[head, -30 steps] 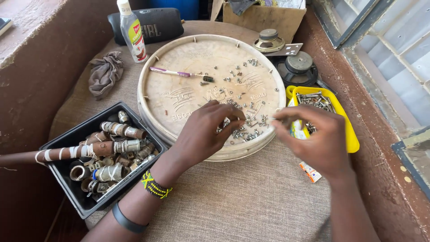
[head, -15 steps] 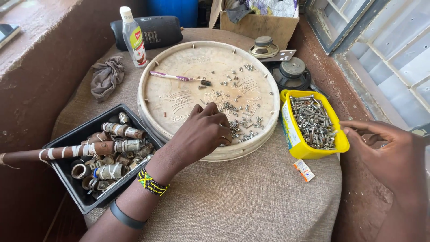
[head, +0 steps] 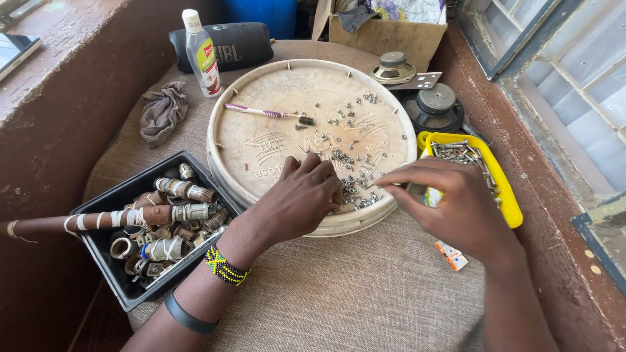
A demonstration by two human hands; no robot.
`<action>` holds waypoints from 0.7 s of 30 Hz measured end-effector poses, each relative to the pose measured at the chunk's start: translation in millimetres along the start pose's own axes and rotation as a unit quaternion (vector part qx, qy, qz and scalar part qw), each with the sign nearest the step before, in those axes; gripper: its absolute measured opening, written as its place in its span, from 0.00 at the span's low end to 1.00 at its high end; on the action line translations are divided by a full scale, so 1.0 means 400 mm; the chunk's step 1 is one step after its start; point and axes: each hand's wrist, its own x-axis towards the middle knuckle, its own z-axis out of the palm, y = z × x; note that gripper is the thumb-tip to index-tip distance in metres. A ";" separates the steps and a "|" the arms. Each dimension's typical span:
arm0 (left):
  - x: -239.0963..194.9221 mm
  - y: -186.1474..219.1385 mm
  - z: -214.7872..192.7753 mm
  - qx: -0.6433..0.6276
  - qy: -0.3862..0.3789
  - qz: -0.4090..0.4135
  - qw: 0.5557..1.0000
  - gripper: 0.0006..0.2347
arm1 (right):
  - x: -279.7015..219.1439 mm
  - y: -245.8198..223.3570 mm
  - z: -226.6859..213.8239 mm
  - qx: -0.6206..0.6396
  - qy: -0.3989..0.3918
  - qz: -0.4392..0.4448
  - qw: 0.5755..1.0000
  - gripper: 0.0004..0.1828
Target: Sorting small screws and hardware from a mixed pile on a lid into a yellow container.
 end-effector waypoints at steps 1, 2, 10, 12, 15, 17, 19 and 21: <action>-0.001 -0.005 0.004 0.000 0.000 -0.003 1.000 0.04 | 0.017 0.001 0.018 0.002 -0.001 -0.002 1.000 0.07; -0.003 -0.009 0.009 0.008 0.036 0.016 0.999 0.03 | 0.032 0.001 0.036 0.014 -0.014 -0.016 1.000 0.07; -0.003 -0.012 0.004 0.001 0.092 0.008 0.996 0.06 | 0.053 0.011 0.141 0.143 -0.005 0.085 0.986 0.10; 0.001 0.000 -0.005 -0.075 0.173 0.003 0.982 0.06 | 0.037 0.020 0.150 0.193 0.012 0.150 0.970 0.09; 0.003 -0.002 -0.017 -0.113 0.224 -0.021 0.968 0.06 | 0.040 0.019 0.162 0.233 0.003 0.167 0.958 0.10; 0.003 0.000 -0.028 -0.159 0.242 -0.032 0.957 0.06 | 0.035 0.025 0.179 0.256 0.020 0.163 0.952 0.11; 0.011 -0.002 -0.025 -0.203 0.262 -0.043 0.943 0.06 | 0.035 0.025 0.184 0.278 0.037 0.157 0.947 0.12; 0.018 -0.007 -0.006 -0.282 0.277 -0.064 0.917 0.08 | 0.036 0.014 0.179 0.283 0.060 0.148 0.946 0.10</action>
